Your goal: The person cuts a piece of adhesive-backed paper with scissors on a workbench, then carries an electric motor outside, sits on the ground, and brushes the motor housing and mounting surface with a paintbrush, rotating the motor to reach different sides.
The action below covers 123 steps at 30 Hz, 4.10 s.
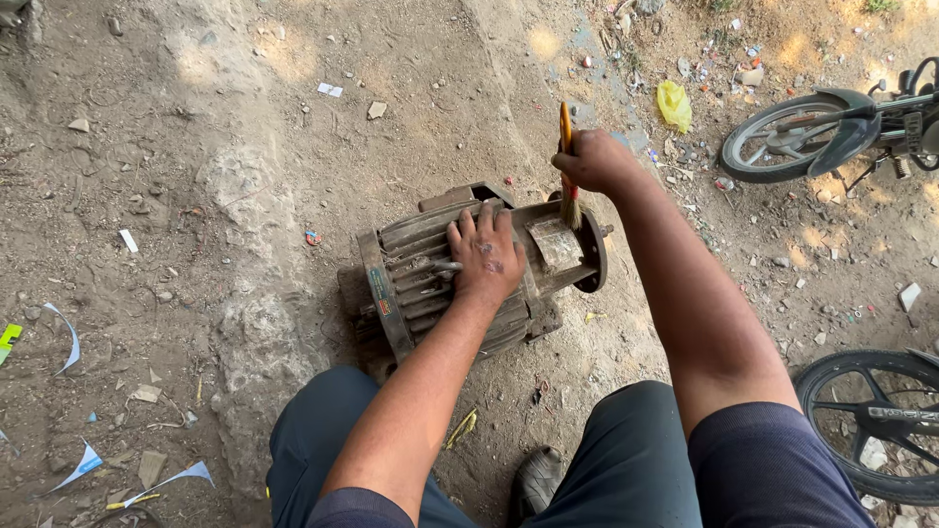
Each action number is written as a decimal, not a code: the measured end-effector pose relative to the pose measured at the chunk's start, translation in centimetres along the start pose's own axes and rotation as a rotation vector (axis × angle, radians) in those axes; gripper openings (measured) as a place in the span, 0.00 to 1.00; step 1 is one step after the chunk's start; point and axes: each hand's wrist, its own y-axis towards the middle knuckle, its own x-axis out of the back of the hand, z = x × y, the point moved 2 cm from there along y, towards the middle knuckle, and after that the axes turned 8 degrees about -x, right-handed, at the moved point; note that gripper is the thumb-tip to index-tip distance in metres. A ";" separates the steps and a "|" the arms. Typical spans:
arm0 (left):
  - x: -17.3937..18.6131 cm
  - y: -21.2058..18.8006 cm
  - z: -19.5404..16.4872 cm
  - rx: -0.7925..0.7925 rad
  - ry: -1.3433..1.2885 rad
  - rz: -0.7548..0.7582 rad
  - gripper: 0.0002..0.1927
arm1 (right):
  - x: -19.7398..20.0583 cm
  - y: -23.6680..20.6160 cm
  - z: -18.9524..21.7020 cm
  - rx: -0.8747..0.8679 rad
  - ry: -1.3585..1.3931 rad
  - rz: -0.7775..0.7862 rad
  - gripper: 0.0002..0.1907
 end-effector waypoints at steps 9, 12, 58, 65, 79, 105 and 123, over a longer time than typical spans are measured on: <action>-0.8 -0.3 0.6 -0.022 0.005 -0.009 0.28 | -1.2 1.1 -0.9 0.104 0.145 0.018 0.20; -0.9 -0.2 0.6 -0.030 0.019 -0.054 0.28 | -1.4 0.9 -1.2 0.041 0.078 -0.024 0.19; 0.2 1.0 -1.9 -0.321 0.159 0.229 0.49 | -11.7 -21.8 -14.7 -0.298 1.390 -0.468 0.11; 0.3 3.4 -3.5 -0.316 0.234 0.474 0.50 | -13.9 -22.7 -15.3 -0.129 1.301 -0.215 0.12; 1.1 2.6 -1.2 -0.297 -0.178 -0.208 0.14 | -11.9 -18.6 -8.5 -0.192 0.227 -0.431 0.10; 1.3 2.9 -0.9 -0.262 -0.179 -0.152 0.08 | -9.8 -15.2 -9.6 -0.067 0.853 -0.132 0.11; 0.8 2.5 -1.1 -0.271 -0.173 -0.162 0.11 | -11.1 -14.9 -8.9 0.007 1.006 0.077 0.11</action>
